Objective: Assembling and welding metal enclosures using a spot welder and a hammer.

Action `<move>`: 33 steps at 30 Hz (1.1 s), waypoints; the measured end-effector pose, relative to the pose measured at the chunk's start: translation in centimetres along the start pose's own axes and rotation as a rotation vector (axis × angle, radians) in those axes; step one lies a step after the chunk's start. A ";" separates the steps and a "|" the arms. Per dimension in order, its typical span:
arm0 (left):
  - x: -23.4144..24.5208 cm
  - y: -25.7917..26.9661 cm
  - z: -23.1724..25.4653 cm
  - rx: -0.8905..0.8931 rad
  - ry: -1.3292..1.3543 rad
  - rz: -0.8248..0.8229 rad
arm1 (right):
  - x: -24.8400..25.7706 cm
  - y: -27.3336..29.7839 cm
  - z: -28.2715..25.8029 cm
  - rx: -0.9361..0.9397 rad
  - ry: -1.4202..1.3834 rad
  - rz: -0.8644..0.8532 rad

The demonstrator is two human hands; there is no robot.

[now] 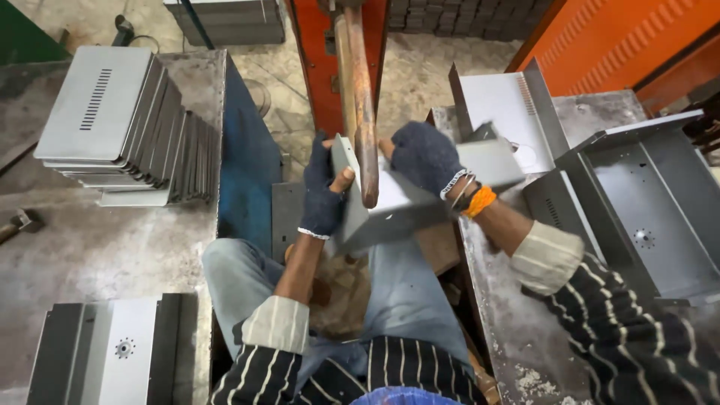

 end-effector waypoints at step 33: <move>0.7 2.5 1.9 0.166 0.102 -0.089 | 4.4 -0.4 -3.5 0.254 0.287 0.027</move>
Point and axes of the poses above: each hand's wrist, its own y-axis away from the middle knuckle, its own x-axis out of the back of the hand, z = x × y, the point moved 2 cm from there along -y, towards the middle knuckle, and after that the axes turned 15 degrees about x, right-handed, at the moved point
